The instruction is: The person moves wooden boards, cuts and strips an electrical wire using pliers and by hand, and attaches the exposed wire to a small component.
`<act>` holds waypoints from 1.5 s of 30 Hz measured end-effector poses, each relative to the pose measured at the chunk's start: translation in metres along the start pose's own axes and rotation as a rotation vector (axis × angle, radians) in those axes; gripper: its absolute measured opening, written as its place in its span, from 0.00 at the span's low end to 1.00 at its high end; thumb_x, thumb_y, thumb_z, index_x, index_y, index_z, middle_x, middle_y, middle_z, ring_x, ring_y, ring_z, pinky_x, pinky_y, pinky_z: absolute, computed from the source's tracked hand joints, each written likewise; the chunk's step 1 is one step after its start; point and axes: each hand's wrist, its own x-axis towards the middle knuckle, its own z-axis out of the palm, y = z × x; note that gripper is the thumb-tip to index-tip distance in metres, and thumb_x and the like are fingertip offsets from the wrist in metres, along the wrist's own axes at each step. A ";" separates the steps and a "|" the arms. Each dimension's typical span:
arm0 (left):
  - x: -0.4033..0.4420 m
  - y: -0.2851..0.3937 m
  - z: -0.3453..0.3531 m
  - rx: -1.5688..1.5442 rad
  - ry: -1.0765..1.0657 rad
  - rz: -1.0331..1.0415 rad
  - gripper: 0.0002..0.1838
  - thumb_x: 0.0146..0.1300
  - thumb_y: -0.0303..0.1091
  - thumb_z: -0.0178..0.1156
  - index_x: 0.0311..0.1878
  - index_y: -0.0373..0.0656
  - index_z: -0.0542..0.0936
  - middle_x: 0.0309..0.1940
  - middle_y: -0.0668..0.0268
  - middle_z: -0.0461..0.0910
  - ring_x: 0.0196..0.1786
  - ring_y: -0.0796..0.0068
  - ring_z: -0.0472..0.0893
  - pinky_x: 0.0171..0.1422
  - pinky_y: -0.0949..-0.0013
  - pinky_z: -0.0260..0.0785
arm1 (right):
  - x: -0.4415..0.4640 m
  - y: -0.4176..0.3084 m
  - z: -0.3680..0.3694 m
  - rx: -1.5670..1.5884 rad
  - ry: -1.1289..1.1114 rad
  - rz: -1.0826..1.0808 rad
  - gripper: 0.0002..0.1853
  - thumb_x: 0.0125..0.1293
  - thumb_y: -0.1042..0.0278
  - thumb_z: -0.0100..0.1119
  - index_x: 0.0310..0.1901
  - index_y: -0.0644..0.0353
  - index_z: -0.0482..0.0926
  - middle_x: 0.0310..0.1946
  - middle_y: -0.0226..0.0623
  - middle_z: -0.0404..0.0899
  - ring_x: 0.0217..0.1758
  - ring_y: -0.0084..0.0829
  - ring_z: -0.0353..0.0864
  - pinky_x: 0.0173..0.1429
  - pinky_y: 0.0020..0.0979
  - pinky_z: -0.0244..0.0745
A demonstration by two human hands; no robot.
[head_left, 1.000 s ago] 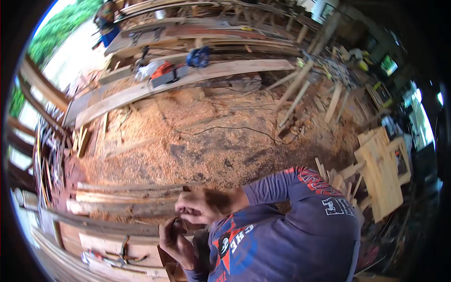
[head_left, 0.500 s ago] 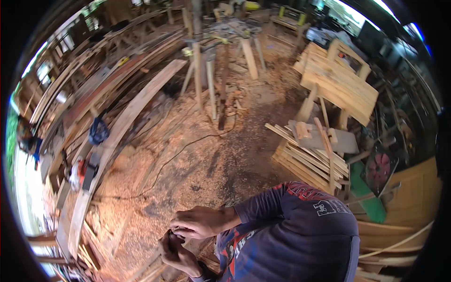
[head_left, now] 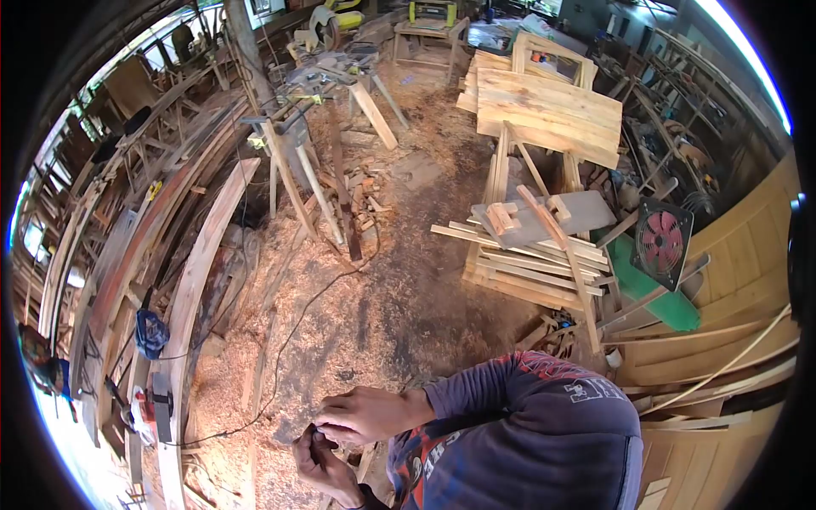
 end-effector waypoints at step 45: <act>-0.207 -0.016 -0.224 0.325 1.453 -0.109 0.16 0.61 0.13 0.67 0.52 0.35 0.85 0.42 0.58 0.82 0.41 0.76 0.83 0.41 0.75 0.78 | 0.050 -0.247 0.285 0.995 -1.267 -0.059 0.05 0.69 0.80 0.63 0.45 0.68 0.80 0.32 0.33 0.83 0.29 0.16 0.82 0.31 0.22 0.76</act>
